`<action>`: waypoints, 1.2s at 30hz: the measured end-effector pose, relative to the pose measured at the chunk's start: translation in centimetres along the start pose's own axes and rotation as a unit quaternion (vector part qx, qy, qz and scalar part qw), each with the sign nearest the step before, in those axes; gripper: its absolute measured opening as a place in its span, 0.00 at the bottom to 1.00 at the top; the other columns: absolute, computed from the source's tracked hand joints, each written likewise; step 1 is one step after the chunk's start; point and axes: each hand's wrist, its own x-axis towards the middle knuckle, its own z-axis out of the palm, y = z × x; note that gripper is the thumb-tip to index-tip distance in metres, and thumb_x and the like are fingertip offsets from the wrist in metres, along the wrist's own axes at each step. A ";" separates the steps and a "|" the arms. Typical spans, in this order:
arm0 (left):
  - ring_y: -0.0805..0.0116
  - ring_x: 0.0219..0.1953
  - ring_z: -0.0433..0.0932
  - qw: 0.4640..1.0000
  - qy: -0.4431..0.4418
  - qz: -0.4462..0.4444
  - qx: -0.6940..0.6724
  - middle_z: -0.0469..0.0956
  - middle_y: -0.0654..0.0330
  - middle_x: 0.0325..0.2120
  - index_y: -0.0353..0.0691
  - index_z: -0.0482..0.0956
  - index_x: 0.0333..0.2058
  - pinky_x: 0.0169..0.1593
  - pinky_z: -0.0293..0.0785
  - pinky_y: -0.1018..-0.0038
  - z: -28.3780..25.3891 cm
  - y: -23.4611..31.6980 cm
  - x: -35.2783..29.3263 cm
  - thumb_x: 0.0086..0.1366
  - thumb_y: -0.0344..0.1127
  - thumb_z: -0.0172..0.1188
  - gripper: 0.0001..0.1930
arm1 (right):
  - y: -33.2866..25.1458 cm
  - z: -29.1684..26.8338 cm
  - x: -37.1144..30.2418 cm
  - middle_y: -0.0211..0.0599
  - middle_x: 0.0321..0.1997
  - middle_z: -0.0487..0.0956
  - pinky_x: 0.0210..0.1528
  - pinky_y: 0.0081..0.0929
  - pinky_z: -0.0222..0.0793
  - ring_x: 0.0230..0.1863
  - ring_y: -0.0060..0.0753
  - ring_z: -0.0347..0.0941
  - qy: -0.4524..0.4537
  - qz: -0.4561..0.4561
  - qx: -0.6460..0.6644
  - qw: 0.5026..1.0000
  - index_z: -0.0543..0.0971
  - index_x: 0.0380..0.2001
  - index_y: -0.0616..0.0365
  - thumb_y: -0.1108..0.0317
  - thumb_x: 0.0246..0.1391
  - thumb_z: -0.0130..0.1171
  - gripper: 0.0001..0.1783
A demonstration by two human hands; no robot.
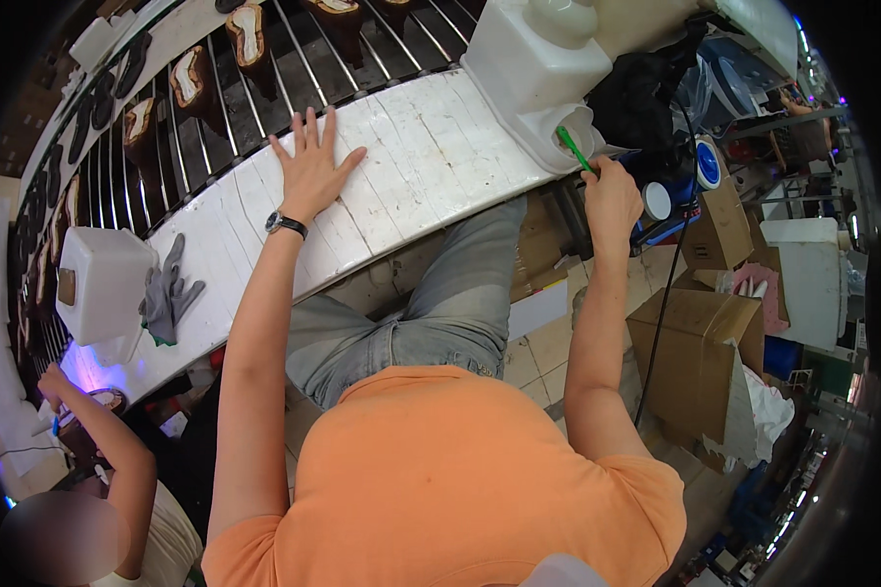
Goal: The recorder is applying a liquid adhesive or finish to the outer seams and soles of leather shoes using a small green brush.
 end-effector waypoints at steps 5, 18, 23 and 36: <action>0.54 0.71 0.39 0.999 -0.045 -0.006 0.019 0.45 0.48 0.68 0.51 0.47 0.68 0.66 0.28 0.40 -0.8 0.6 -0.1 0.64 0.67 0.40 0.40 | -0.1 -0.5 0.2 0.43 0.37 0.80 0.38 0.43 0.71 0.38 0.51 0.77 -0.019 0.010 -0.002 1.000 0.81 0.35 0.56 0.65 0.50 0.61 0.10; 0.47 0.71 0.32 0.992 0.083 -0.093 -0.002 0.38 0.43 0.68 0.45 0.42 0.69 0.62 0.21 0.34 -3.5 -6.3 -3.0 0.61 0.73 0.37 0.47 | -5.6 -0.4 -4.9 0.32 0.57 0.73 0.60 0.48 0.53 0.62 0.42 0.62 0.112 -0.234 0.179 0.949 0.74 0.54 0.50 0.57 0.52 0.60 0.25; 0.45 0.70 0.33 0.969 0.019 -0.236 0.063 0.39 0.42 0.68 0.43 0.44 0.68 0.61 0.24 0.32 -2.1 -10.0 -7.3 0.64 0.69 0.36 0.44 | -12.4 3.9 -8.2 0.35 0.72 0.54 0.67 0.61 0.38 0.72 0.42 0.45 -0.039 -0.345 0.129 0.929 0.55 0.67 0.48 0.40 0.51 0.53 0.44; 0.45 0.70 0.37 0.971 0.045 -0.234 0.027 0.44 0.41 0.67 0.40 0.52 0.66 0.63 0.26 0.35 -2.5 -9.4 -8.1 0.62 0.68 0.44 0.44 | -14.9 6.5 -8.6 0.35 0.73 0.49 0.66 0.69 0.32 0.73 0.45 0.42 -0.134 -0.414 0.080 0.897 0.52 0.69 0.45 0.38 0.53 0.48 0.44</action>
